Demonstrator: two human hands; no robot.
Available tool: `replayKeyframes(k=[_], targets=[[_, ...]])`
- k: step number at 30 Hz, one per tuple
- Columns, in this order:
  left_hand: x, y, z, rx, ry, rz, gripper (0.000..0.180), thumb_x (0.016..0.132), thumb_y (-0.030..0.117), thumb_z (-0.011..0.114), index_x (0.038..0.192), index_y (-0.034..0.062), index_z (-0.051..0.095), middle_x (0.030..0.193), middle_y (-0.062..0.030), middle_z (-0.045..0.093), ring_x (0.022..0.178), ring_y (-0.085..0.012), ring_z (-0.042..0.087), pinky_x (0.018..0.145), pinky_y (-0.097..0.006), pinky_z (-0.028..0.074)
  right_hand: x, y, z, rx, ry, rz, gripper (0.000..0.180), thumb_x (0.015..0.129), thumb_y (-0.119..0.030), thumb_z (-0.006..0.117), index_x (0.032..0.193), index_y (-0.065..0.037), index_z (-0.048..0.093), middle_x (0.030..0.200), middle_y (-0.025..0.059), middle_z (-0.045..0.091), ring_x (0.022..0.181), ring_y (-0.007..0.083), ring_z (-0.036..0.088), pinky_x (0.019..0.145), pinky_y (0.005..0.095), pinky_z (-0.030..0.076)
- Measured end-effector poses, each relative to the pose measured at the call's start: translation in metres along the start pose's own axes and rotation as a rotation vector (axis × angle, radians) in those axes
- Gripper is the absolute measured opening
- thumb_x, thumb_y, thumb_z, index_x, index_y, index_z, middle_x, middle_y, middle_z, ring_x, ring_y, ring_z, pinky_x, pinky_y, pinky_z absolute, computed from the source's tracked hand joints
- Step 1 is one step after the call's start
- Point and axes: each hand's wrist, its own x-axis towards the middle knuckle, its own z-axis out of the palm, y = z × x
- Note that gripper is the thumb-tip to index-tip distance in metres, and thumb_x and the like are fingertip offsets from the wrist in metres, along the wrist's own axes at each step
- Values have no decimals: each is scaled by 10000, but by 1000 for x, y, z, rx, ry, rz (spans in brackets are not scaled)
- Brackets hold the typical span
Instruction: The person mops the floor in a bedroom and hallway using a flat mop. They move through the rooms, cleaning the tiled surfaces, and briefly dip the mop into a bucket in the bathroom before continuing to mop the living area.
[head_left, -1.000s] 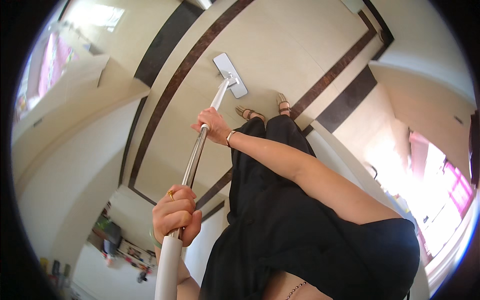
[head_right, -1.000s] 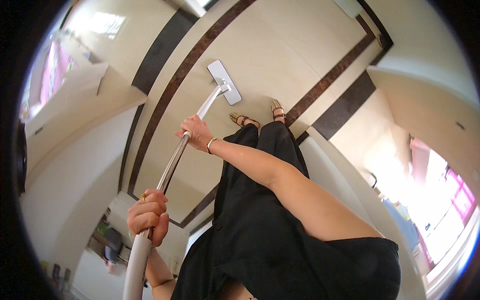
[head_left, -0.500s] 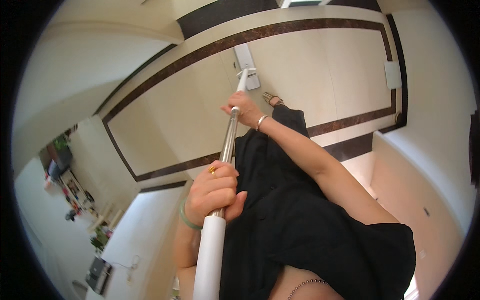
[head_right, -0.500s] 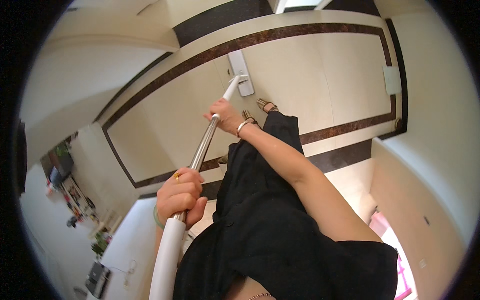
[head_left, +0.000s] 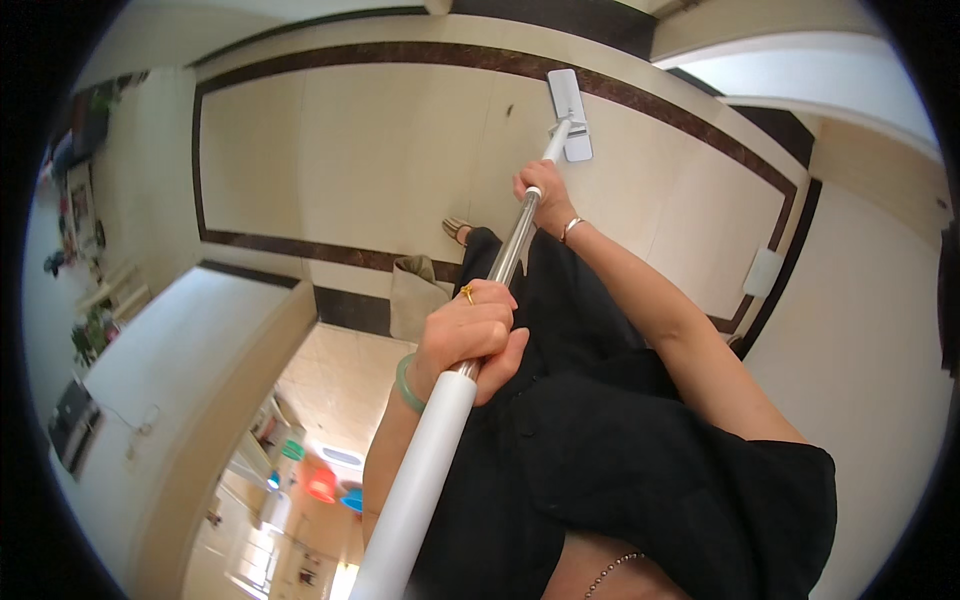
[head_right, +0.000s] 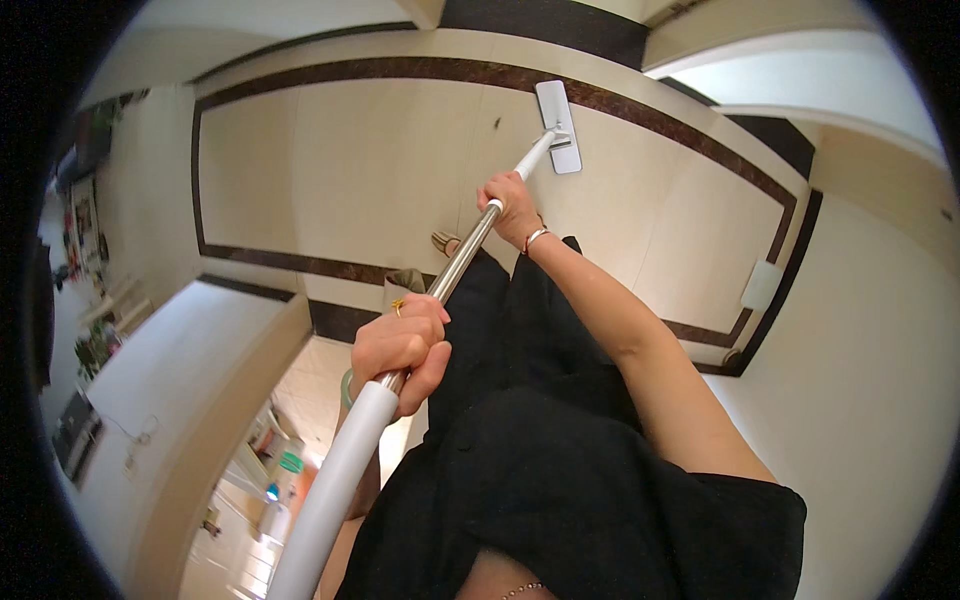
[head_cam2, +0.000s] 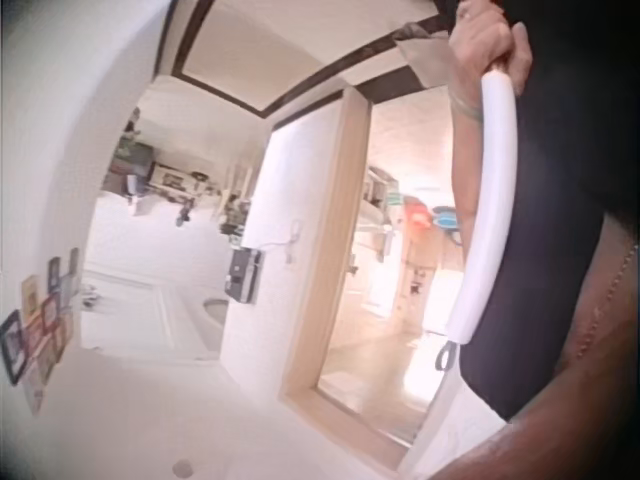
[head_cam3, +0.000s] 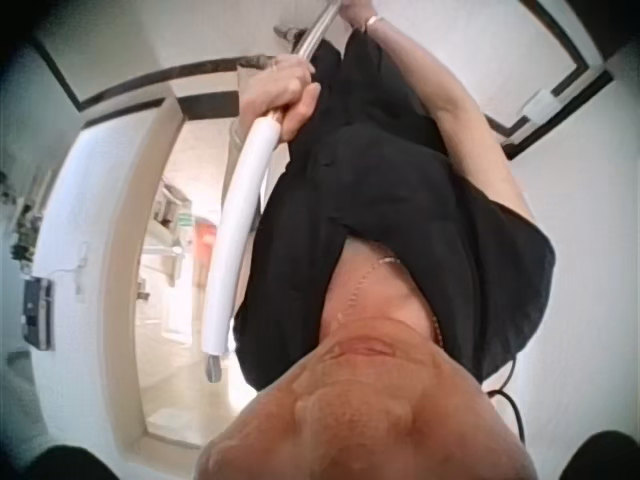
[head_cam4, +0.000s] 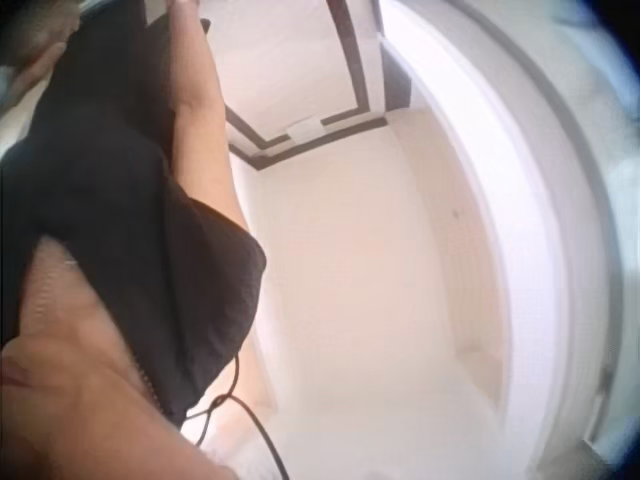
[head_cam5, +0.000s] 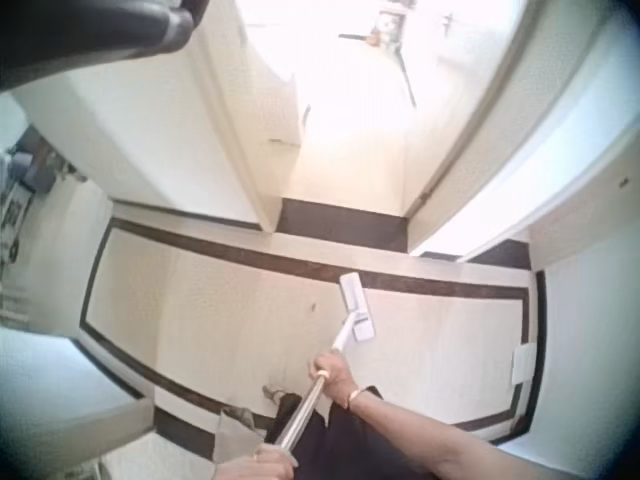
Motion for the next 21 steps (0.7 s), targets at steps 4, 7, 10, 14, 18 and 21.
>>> replayKeyframes(k=[4, 7, 10, 14, 18, 21], targets=[[-39, 11, -43, 5, 126, -30, 336, 718, -121, 593, 576, 65, 352, 554, -48, 447, 503, -193, 452, 636, -355, 460, 9, -38, 52, 14, -84, -68, 191, 672, -58, 665, 643, -126, 488, 678, 42, 486, 774, 277, 500, 743, 356, 404], [-77, 27, -78, 37, 207, -65, 323, 700, -111, 597, 572, 65, 359, 550, -51, 443, 498, -194, 450, 635, -356, 464, 12, -77, 100, 96, -186, -95, 196, 665, -63, 671, 641, -124, 486, 681, 46, 480, 772, 279, 495, 741, 356, 400], [-123, 41, -117, 79, 275, -113, 312, 683, -104, 600, 559, 67, 369, 546, -54, 449, 499, -196, 455, 647, -362, 475, 11, -126, 145, 160, -297, -126, 190, 699, -14, 652, 650, -100, 490, 691, 50, 489, 773, 280, 483, 723, 365, 406], [-185, 52, -166, 110, 441, -163, 309, 667, -70, 625, 565, 71, 369, 546, -44, 445, 496, -196, 459, 648, -368, 480, 10, -182, 223, 262, -395, -127, 216, 662, 25, 653, 654, -100, 478, 696, 36, 478, 781, 266, 460, 711, 352, 401], [-250, 61, -210, 174, 563, -196, 319, 638, -88, 622, 565, 70, 355, 545, -34, 435, 502, -194, 454, 653, -371, 479, 3, -234, 312, 313, -521, -195, 229, 685, 21, 672, 641, -85, 474, 676, 48, 479, 764, 271, 467, 719, 332, 409], [-298, 61, -230, 199, 685, -246, 331, 629, -109, 613, 560, 72, 345, 545, -30, 429, 506, -193, 448, 664, -376, 478, -7, -266, 365, 322, -644, -279, 257, 707, 18, 678, 631, -76, 450, 669, 60, 476, 755, 245, 471, 729, 329, 423]])
